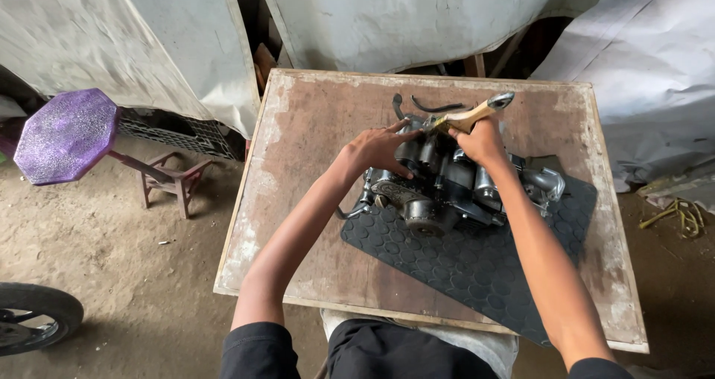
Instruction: Cleaning a motorcycle engine block using a brush and solvent.
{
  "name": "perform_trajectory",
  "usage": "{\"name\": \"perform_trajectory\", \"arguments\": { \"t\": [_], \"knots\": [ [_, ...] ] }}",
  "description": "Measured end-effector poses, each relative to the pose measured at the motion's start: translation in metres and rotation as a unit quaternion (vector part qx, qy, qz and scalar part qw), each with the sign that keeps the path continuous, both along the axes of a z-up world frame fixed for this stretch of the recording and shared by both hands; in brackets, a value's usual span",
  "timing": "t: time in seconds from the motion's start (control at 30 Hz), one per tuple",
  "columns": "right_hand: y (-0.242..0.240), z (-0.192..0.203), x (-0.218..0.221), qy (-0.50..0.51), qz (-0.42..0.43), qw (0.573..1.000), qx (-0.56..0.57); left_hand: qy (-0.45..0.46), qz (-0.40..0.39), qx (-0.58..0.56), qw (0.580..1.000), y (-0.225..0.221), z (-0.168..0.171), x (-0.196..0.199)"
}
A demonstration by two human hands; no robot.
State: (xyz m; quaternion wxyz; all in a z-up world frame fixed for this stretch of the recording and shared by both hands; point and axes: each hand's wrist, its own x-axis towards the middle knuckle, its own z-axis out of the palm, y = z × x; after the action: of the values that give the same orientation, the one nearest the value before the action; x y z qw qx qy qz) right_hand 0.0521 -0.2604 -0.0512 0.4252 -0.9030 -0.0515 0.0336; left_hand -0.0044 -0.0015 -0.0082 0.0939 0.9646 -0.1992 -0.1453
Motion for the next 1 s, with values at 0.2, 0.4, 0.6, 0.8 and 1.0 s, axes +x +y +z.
{"name": "perform_trajectory", "arguments": {
  "t": [0.2, 0.4, 0.6, 0.8, 1.0],
  "knots": [
    [0.021, -0.025, 0.0, -0.084, -0.027, 0.994, -0.061, 0.004, 0.004, 0.001, 1.0, 0.0, 0.004, -0.001],
    [0.056, 0.03, -0.047, -0.238, 0.068, 0.968, -0.043, -0.004, -0.001, -0.005, 1.0, 0.003, -0.004, 0.002],
    [0.055, 0.032, -0.055, -0.224, 0.014, 0.971, -0.085, -0.019, -0.012, -0.011, 1.0, 0.003, -0.009, 0.007],
    [0.021, 0.033, -0.077, -0.215, 0.152, 0.962, -0.071, 0.004, 0.0, -0.01, 1.0, 0.003, 0.006, 0.0],
    [0.014, 0.095, -0.131, -0.083, 0.193, 0.977, -0.033, 0.014, 0.005, 0.001, 1.0, 0.001, 0.008, 0.001]
  ]
}}
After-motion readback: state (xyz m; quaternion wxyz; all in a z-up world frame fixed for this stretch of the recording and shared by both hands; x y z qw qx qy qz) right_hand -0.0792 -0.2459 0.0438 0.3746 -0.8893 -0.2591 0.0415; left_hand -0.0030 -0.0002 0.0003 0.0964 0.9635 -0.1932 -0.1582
